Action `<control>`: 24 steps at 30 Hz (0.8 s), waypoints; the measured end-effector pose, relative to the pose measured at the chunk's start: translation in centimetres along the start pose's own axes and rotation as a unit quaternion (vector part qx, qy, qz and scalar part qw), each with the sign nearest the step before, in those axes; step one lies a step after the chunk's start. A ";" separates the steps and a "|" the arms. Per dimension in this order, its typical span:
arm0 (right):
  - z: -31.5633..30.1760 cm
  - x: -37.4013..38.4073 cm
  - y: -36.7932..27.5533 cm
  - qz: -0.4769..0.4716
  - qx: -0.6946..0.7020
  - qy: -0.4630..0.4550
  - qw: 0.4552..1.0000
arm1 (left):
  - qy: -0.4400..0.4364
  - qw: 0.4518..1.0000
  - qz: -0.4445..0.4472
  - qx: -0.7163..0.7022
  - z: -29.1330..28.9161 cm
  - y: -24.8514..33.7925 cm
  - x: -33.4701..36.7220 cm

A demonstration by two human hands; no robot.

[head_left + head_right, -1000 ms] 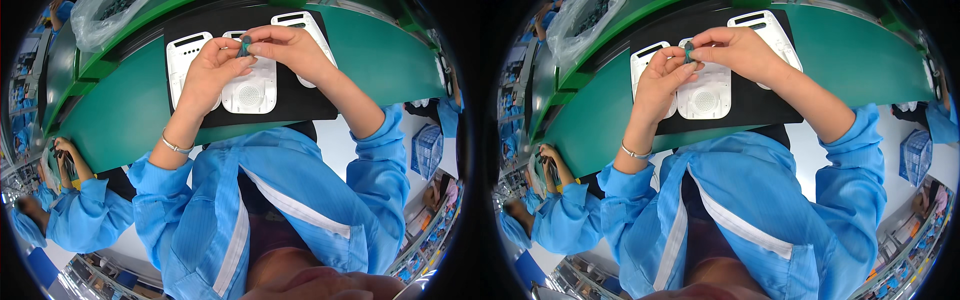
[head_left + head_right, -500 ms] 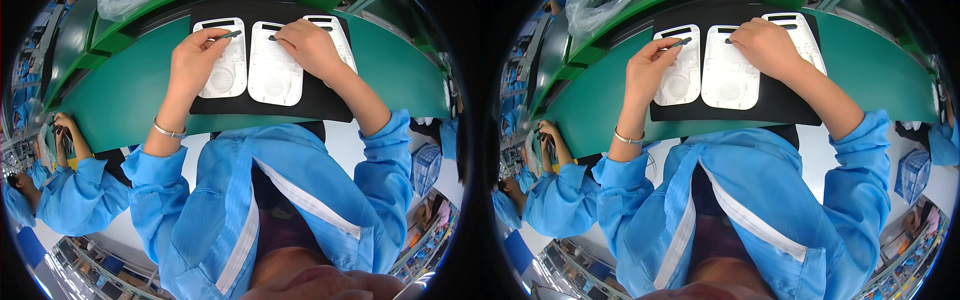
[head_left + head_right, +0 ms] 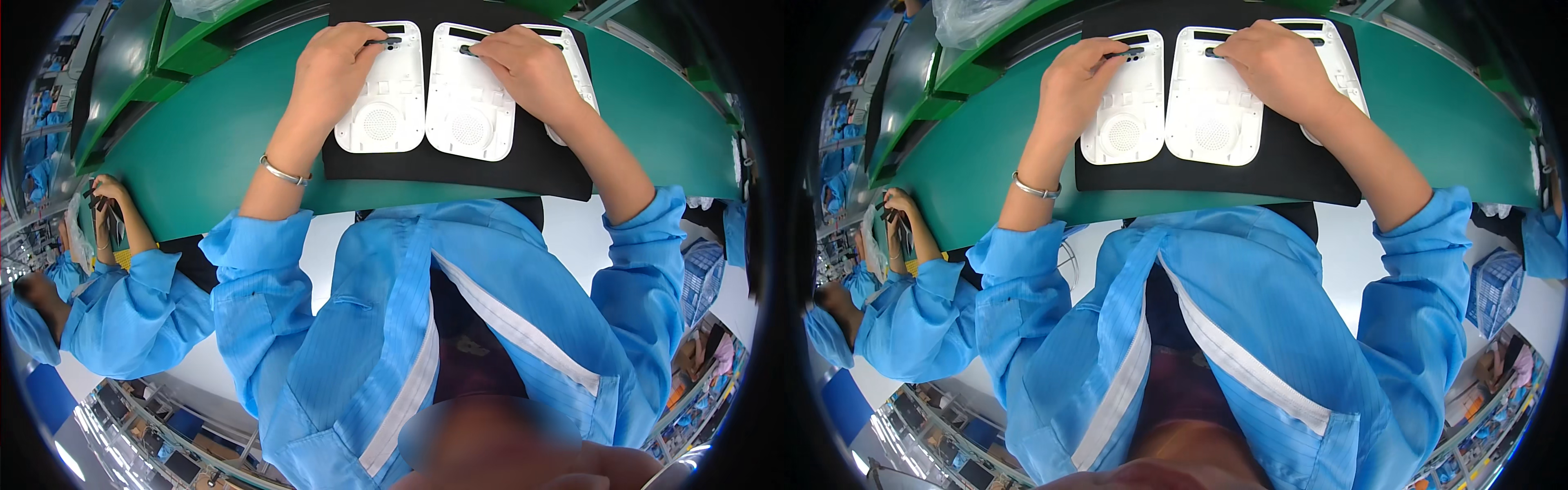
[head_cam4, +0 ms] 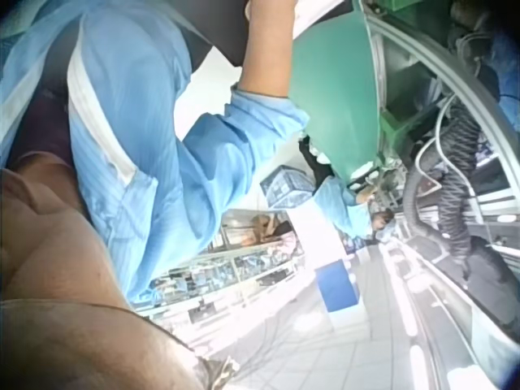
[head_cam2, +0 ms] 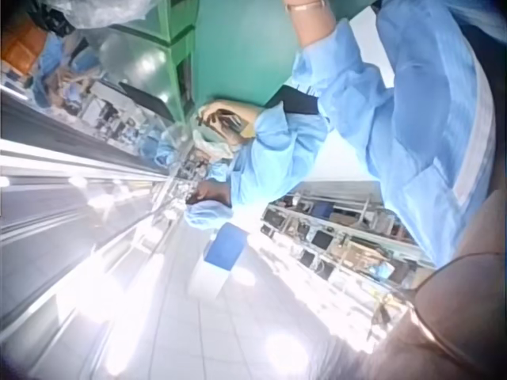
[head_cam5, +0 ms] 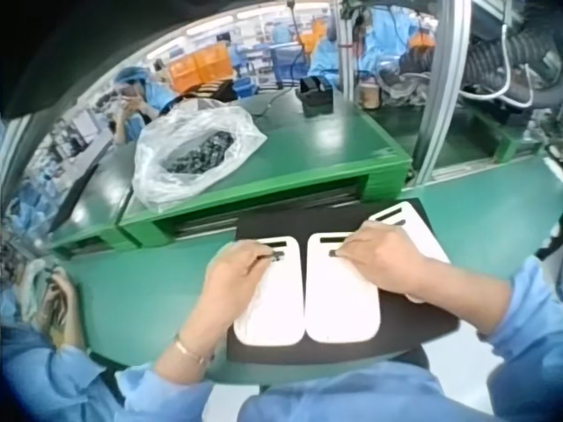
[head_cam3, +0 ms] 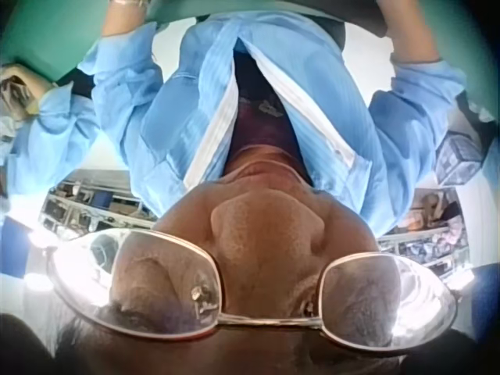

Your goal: Manually inserting electronic components into white plastic casings on an assembly line.

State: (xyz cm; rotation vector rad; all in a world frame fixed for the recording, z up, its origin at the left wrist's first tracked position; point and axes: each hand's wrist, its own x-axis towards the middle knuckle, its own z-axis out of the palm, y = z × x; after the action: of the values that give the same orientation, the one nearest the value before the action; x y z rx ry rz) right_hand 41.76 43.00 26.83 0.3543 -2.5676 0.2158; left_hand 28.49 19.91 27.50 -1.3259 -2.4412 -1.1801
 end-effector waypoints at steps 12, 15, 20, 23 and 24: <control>0.1 -0.1 -0.2 0.037 0.044 -0.006 0.998 | 0.000 0.972 0.198 0.128 -0.4 -2.4 0.2; -0.1 -0.2 0.0 0.005 0.020 -0.011 1.000 | -0.009 0.958 0.218 0.188 -0.2 -1.7 0.2; 0.2 0.0 -0.2 -0.012 0.008 0.003 1.000 | -0.026 0.952 0.212 0.221 -0.8 -1.1 0.1; 0.3 0.4 -0.4 -0.017 -0.003 0.001 1.000 | -0.028 0.956 0.182 0.231 -0.1 -0.2 -0.2; 0.1 0.3 -0.5 -0.013 -0.015 -0.020 1.000 | -0.028 0.955 0.183 0.230 -0.1 -0.2 -0.4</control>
State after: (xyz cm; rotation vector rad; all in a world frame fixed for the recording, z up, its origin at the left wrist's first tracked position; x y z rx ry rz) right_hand 41.58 42.42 26.97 0.3853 -2.6013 0.1609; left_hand 28.56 19.51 27.27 -1.5660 -2.1778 -0.4549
